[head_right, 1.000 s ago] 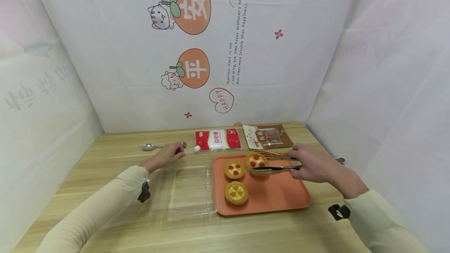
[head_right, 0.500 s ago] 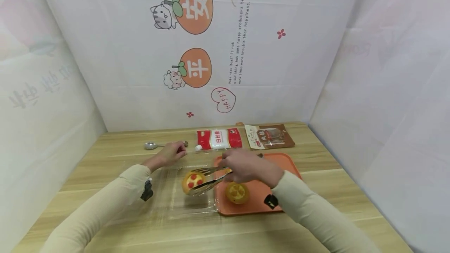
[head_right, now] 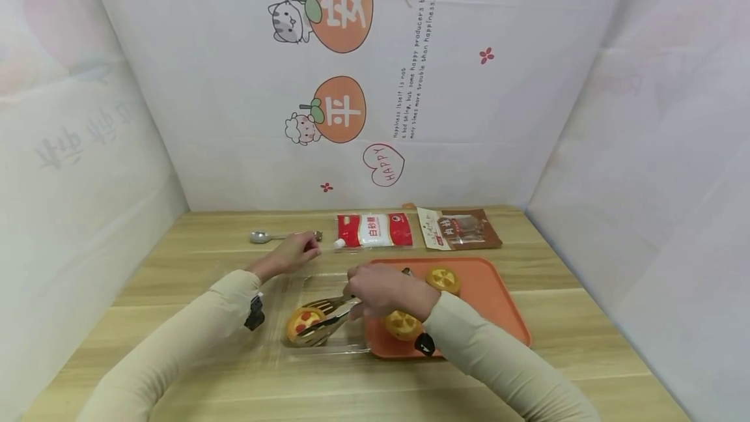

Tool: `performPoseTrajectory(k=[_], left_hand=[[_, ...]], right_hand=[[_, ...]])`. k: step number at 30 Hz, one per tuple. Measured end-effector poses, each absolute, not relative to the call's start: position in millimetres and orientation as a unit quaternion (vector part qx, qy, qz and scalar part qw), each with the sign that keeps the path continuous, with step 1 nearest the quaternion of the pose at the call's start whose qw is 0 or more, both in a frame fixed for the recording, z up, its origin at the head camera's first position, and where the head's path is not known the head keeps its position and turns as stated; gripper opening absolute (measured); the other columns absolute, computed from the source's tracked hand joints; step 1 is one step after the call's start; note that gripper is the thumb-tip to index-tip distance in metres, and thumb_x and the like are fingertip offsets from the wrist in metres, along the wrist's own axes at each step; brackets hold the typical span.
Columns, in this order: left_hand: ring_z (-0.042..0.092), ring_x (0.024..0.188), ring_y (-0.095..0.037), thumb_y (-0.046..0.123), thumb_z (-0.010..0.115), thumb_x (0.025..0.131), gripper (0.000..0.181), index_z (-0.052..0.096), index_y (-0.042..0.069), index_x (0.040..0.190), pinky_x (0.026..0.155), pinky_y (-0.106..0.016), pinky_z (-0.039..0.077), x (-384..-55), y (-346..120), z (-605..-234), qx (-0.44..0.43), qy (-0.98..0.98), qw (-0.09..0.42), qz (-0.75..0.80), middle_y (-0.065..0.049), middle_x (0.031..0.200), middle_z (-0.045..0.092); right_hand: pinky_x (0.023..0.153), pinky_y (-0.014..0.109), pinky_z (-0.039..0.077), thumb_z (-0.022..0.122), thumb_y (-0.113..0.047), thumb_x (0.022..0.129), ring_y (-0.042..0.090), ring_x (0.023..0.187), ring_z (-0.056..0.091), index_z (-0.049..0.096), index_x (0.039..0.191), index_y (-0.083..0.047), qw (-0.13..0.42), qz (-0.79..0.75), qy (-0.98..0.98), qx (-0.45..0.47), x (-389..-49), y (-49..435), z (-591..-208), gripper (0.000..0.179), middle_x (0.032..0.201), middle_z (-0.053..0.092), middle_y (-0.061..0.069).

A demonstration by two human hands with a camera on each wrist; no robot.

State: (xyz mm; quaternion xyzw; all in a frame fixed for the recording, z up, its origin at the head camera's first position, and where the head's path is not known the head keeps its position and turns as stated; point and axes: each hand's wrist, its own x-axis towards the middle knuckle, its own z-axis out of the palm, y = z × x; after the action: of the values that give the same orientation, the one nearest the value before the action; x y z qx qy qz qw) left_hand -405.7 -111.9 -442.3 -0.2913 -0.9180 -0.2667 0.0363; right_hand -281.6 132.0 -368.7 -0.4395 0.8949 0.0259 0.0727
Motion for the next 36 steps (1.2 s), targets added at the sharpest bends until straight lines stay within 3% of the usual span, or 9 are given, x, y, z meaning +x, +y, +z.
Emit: performPoseTrajectory(k=[7, 17, 36], left_hand=[[0.055, 0.074, -0.014, 0.006, 0.064, 0.101, 0.008, 0.062, -0.001, 0.098, 0.066, -0.022, 0.044, -403.4, -110.8, -437.9, -0.283, -0.921, 0.022, -0.267, -0.011, 0.086, 0.066], [0.057, 0.075, -0.014, 0.007, 0.064, 0.101, 0.008, 0.063, 0.0, 0.098, 0.067, -0.022, 0.046, -403.8, -111.2, -439.6, -0.287, -0.917, 0.019, -0.276, -0.012, 0.087, 0.067], [0.055, 0.074, -0.014, 0.006, 0.065, 0.1, 0.01, 0.062, 0.001, 0.093, 0.067, -0.024, 0.046, -405.9, -112.1, -445.7, -0.292, -0.912, 0.041, -0.283, -0.011, 0.084, 0.066]], right_hand=[[0.079, 0.026, 0.055, 0.08, -0.029, 0.092, 0.014, 0.092, 0.062, 0.076, 0.121, -0.012, 0.076, 0.024, 0.904, -0.421, -279.1, 132.1, -368.8, 0.034, 0.113, 0.07, 0.006], [0.079, 0.026, 0.055, 0.08, -0.036, 0.088, 0.015, 0.095, 0.061, 0.073, 0.126, -0.01, 0.036, 0.044, 0.905, -0.421, -278.5, 134.0, -374.7, 0.045, 0.119, 0.07, 0.007], [0.075, 0.023, 0.051, 0.079, -0.041, 0.087, 0.014, 0.094, 0.059, 0.073, 0.125, -0.013, -0.013, 0.036, 0.897, -0.441, -277.1, 136.4, -375.0, 0.048, 0.114, 0.071, 0.002]])
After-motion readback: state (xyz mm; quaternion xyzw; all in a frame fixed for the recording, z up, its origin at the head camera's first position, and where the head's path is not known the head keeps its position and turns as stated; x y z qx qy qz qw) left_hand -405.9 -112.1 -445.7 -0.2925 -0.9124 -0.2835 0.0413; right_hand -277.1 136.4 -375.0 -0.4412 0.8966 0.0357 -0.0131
